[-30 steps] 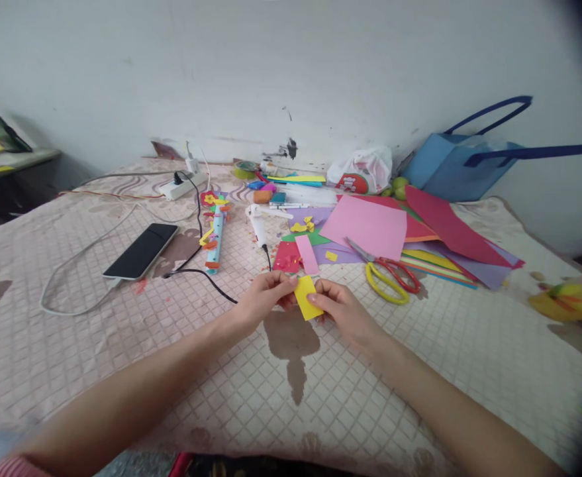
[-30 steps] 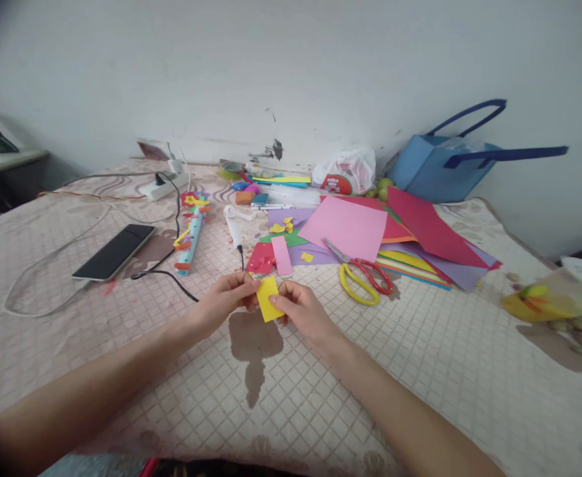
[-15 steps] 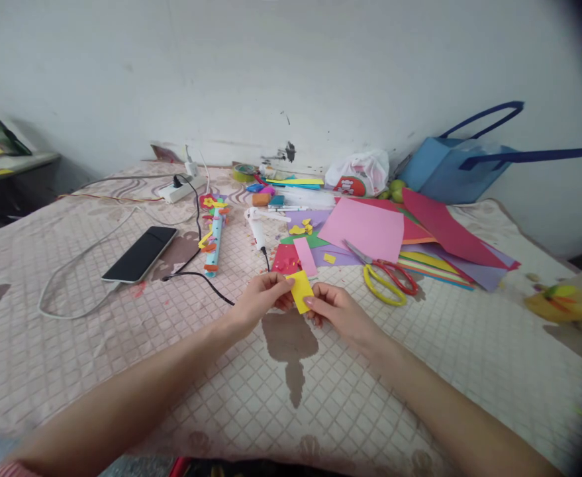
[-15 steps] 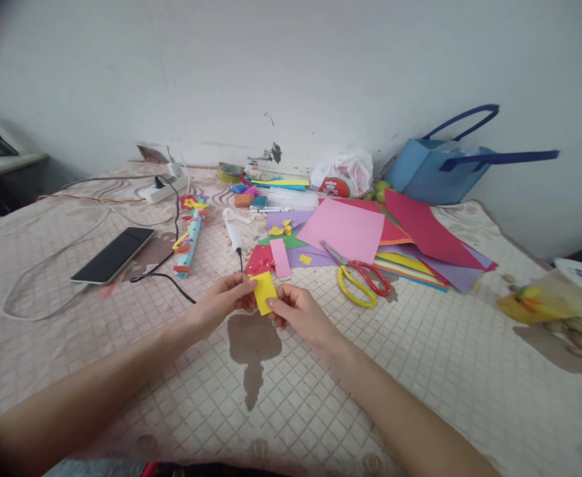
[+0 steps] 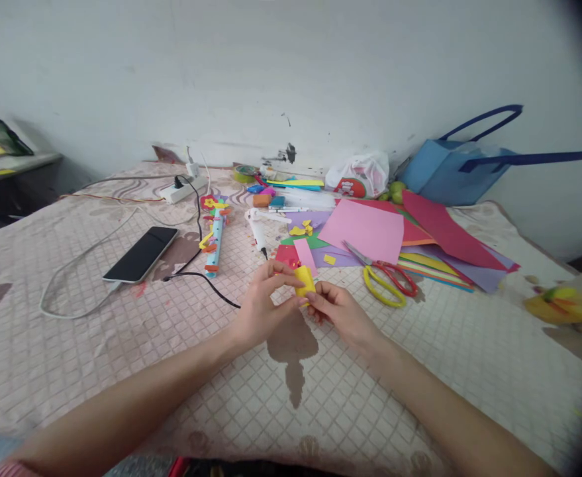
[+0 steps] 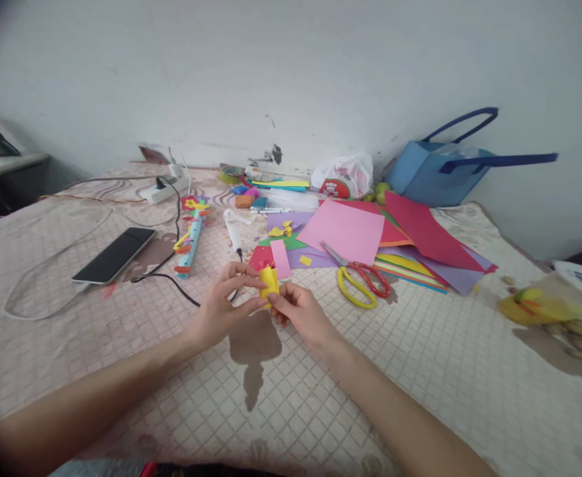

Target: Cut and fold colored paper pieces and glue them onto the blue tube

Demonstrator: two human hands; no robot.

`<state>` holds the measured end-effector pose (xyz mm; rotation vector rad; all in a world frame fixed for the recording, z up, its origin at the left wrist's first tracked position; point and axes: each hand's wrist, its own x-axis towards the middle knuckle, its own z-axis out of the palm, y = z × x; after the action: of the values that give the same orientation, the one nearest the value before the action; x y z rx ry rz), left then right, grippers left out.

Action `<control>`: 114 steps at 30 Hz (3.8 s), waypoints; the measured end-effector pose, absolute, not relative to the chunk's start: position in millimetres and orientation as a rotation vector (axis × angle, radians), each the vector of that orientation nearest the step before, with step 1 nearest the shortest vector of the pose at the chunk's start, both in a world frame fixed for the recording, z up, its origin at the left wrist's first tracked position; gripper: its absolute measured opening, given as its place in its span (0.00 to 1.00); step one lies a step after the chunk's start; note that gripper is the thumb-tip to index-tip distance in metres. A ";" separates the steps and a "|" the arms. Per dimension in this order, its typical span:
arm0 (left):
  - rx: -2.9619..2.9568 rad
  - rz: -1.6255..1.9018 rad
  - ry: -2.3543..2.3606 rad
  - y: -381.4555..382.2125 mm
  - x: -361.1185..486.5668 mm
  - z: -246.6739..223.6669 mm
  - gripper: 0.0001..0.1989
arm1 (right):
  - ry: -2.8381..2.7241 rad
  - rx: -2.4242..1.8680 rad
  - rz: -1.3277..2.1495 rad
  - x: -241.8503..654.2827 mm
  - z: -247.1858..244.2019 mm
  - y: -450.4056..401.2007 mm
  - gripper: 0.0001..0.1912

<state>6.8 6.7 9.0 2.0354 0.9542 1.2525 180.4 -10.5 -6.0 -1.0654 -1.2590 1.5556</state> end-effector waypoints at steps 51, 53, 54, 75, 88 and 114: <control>1.261 0.611 0.939 15.0 9.9 5.0 0.12 | -1.419 -1.168 1.319 190.3 1.7 -2.9 0.13; 1.267 0.578 0.913 13.8 10.5 7.6 0.12 | -1.472 -1.164 1.301 191.2 1.6 -1.8 0.13; 1.269 0.571 0.910 13.6 10.6 8.2 0.12 | -1.494 -1.159 1.297 191.1 2.0 -1.8 0.12; 1.284 0.663 0.951 14.8 11.8 1.5 0.12 | -1.493 -1.169 1.400 188.2 3.4 -3.5 0.14; 1.145 0.758 0.847 17.7 9.9 1.6 0.15 | -1.527 -1.196 1.580 180.2 -3.4 -11.5 0.12; 1.066 0.724 0.980 20.2 9.1 3.5 0.13 | -1.837 -1.529 0.645 261.9 18.3 19.4 0.10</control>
<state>9.1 20.2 3.5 1.0665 0.9799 0.7244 261.9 19.4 18.3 -1.5287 -1.8370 0.6447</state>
